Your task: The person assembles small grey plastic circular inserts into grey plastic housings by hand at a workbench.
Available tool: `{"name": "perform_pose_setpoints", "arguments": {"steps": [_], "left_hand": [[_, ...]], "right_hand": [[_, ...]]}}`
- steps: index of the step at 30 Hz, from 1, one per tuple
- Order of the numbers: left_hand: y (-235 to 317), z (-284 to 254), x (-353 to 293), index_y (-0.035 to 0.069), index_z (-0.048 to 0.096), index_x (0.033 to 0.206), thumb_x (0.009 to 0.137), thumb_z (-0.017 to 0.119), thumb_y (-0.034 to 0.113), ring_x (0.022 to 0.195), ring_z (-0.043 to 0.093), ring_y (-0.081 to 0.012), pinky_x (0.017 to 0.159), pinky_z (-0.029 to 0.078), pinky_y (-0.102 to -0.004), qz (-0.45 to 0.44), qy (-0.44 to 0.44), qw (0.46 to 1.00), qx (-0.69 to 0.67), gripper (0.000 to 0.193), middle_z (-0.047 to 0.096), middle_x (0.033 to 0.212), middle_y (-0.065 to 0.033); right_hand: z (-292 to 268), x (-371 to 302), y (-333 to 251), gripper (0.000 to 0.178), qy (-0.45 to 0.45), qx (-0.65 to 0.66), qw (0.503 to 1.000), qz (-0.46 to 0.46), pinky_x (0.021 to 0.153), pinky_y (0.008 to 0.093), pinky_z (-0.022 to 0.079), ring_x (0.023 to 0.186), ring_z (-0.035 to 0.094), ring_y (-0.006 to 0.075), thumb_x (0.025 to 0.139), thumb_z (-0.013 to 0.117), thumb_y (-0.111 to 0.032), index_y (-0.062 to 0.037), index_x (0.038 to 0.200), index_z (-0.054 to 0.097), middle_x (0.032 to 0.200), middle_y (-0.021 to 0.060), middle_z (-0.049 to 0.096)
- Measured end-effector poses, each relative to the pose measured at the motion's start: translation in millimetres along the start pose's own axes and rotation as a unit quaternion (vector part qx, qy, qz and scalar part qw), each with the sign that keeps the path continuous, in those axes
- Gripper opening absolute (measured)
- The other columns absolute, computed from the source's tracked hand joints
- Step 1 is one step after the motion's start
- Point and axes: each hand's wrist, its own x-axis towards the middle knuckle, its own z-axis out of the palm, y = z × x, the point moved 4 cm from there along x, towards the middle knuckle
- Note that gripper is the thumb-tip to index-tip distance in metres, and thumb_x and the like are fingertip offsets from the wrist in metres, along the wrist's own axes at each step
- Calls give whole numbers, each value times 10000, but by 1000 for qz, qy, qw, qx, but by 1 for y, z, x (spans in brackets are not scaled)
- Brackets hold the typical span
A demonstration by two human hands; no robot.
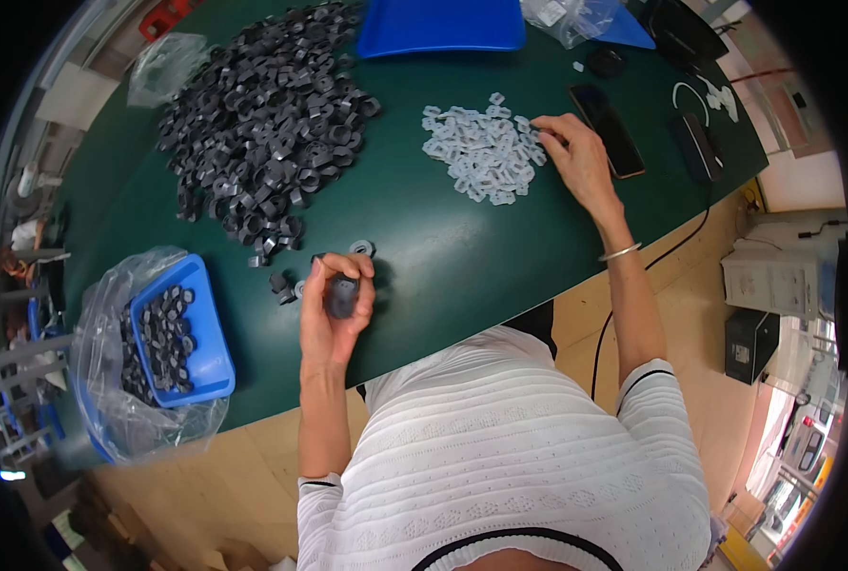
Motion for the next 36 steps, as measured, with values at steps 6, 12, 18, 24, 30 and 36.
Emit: {"name": "perform_pose_setpoints", "arguments": {"steps": [6, 12, 18, 24, 30, 36], "left_hand": [[46, -19, 16, 2, 658, 908, 898, 669, 152, 552, 518, -117, 482, 403, -255, 58, 84, 861, 498, 150, 582, 721, -27], [36, 10, 28, 66, 675, 1027, 757, 772, 196, 738, 652, -332, 600, 493, -424, 140, -31, 529, 836, 315, 617, 871, -133], [44, 19, 31, 45, 667, 1079, 830, 723, 135, 636, 593, -199, 511, 458, -325, 144, -54, 695, 702, 271, 614, 853, -102], [14, -6, 13, 13, 579, 1219, 930, 611, 102, 663, 500, -47, 438, 352, -167, -122, -78, 981, 126, 304, 654, 1024, -101], [-15, -2, 10, 20, 512, 1319, 967, 542, 96, 703, 544, -78, 441, 413, -159, -132, -64, 988, 48, 362, 654, 1116, -170], [-24, 2, -2, -1, 541, 1275, 995, 500, 141, 656, 581, -93, 435, 448, -168, -133, -12, 985, 111, 316, 675, 1056, -166]], "right_hand": [[2, 13, 21, 121, -88, -29, 996, 6, 681, 366, 459, 745, 589, 279, 817, 666, -48, -23, 931, 636, 820, 113, 558], [6, -5, -34, 106, -65, 82, 994, 34, 642, 294, 434, 674, 515, 191, 823, 658, -24, -21, 924, 627, 801, 71, 529], [56, -69, -118, 205, -45, 63, 983, -164, 622, 292, 462, 716, 550, 217, 802, 654, 15, -26, 1003, 662, 839, 84, 554], [62, -96, -132, 317, -157, 1, 964, -217, 642, 347, 491, 797, 573, 244, 739, 603, 45, -41, 1039, 659, 922, 91, 556], [65, -80, -128, 248, -234, -10, 955, -180, 659, 357, 499, 785, 573, 266, 753, 605, 44, -30, 987, 639, 929, 105, 552], [64, -65, -117, 124, -287, 290, 909, 83, 604, 245, 484, 724, 583, 108, 844, 678, -12, -14, 954, 620, 866, 43, 593]]}}
